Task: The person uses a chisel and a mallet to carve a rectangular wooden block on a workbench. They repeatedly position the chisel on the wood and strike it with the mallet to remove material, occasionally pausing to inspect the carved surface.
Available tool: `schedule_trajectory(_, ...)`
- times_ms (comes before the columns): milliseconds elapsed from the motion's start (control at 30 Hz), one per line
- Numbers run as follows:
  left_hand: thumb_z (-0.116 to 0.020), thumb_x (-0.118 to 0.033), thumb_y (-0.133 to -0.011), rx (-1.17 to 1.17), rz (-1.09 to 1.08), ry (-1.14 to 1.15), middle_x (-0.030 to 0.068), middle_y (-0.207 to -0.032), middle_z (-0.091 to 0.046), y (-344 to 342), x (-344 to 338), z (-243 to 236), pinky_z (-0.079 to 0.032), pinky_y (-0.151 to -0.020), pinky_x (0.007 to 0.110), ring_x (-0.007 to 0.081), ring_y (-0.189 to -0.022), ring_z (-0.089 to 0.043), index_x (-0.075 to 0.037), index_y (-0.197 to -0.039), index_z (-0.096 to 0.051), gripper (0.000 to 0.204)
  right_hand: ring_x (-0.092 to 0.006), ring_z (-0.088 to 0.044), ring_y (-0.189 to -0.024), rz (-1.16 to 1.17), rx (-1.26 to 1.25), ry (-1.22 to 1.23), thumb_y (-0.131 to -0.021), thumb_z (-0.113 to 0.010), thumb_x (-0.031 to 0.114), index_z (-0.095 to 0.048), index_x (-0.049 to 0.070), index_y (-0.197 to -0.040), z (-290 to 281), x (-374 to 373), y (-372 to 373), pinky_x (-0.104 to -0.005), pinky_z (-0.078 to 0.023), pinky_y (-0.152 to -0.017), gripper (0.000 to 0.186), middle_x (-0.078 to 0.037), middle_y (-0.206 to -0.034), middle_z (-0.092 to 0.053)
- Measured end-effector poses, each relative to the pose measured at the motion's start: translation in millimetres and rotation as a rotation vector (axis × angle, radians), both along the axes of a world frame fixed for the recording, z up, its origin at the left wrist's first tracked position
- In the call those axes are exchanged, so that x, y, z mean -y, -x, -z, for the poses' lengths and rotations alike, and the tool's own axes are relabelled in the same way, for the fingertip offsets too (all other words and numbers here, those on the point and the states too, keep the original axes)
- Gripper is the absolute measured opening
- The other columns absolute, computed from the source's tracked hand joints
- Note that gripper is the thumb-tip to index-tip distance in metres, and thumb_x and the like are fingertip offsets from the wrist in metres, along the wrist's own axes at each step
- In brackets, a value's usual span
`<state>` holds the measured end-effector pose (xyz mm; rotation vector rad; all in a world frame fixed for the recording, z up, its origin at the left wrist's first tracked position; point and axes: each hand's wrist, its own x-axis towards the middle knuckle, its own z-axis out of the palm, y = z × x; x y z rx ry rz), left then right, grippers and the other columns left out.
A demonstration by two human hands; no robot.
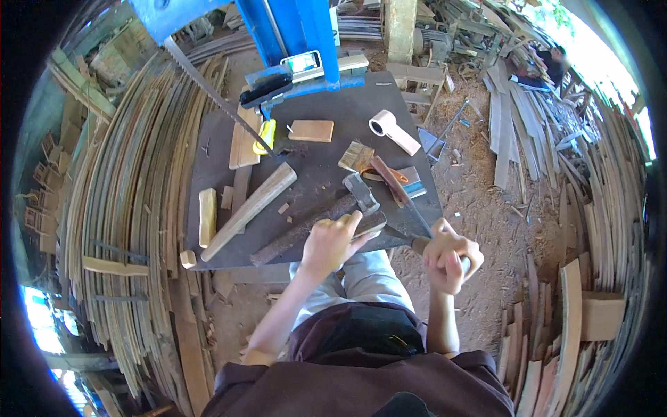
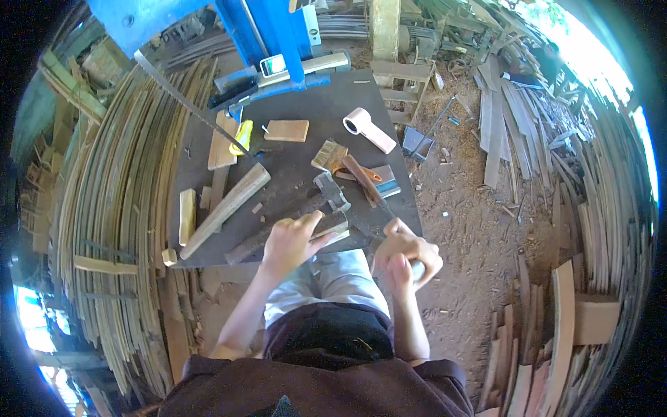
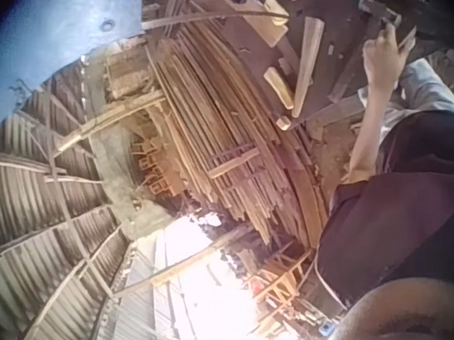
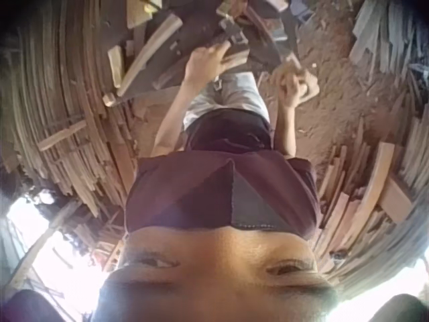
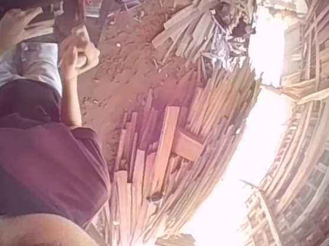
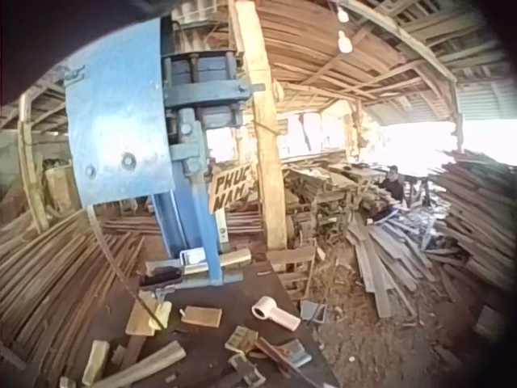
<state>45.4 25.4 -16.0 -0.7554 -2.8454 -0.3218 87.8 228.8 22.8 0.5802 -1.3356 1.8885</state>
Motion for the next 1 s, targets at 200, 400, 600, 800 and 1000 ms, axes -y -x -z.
schedule_trajectory(200,-0.062,-0.057,-0.086,-0.034,0.011,0.001,0.0164,-0.070,-0.068,-0.2,2.1,-2.9,-0.055,-0.059,0.039,0.0316,-0.062,-0.068,-0.005,-0.109,-0.066,0.057,-0.0160,-0.053,-0.046,0.291,-0.050,-0.243,-0.084,-0.061,0.010,-0.050,0.002,-0.061,2.2,-4.8,15.4,-0.0391,-0.044,-0.062,0.027,-0.005,-0.052,-0.054)
schedule_trajectory(400,-0.065,-0.047,-0.088,0.018,0.036,-0.213,0.0127,-0.068,-0.066,-6.7,22.9,-13.3,-0.053,-0.058,0.042,0.0322,-0.061,-0.067,-0.009,-0.101,-0.064,0.040,-0.0127,-0.048,-0.058,0.210,0.267,0.426,-0.094,-0.061,0.013,-0.048,0.006,-0.077,24.8,-16.2,37.7,-0.0279,-0.042,-0.061,0.023,-0.003,-0.066,-0.049)
schedule_trajectory(600,-0.077,-0.037,-0.082,-0.109,-0.212,-0.547,0.0125,-0.069,-0.066,-33.7,65.4,10.1,-0.051,-0.055,0.037,0.0257,-0.058,-0.066,-0.009,-0.097,-0.066,0.033,-0.0136,-0.054,-0.066,0.335,0.547,0.541,-0.093,-0.068,0.018,-0.051,0.008,-0.087,59.8,-25.2,62.3,-0.0273,-0.046,-0.062,0.021,-0.003,-0.072,-0.053)
schedule_trajectory(800,-0.067,-0.040,-0.092,0.265,-0.717,-1.421,0.0114,-0.126,-0.059,-48.6,138.8,29.7,-0.047,-0.097,0.034,0.0189,-0.112,-0.058,0.000,-0.134,-0.052,0.061,-0.0180,-0.059,-0.080,0.119,0.840,0.818,-0.089,-0.073,0.030,-0.049,0.008,-0.095,141.6,-30.3,68.6,-0.0369,-0.053,-0.074,0.033,-0.006,-0.089,-0.054)
schedule_trajectory(1000,-0.063,-0.052,-0.091,0.440,-0.881,-1.788,0.0115,-0.142,-0.048,-51.4,216.6,101.3,-0.045,-0.103,0.040,0.0245,-0.125,-0.052,-0.001,-0.145,-0.039,0.078,-0.0238,-0.057,-0.097,0.023,0.883,0.862,-0.094,-0.063,0.037,-0.046,0.001,-0.115,157.2,-6.6,56.8,-0.0416,-0.051,-0.083,0.045,-0.013,-0.108,-0.051)
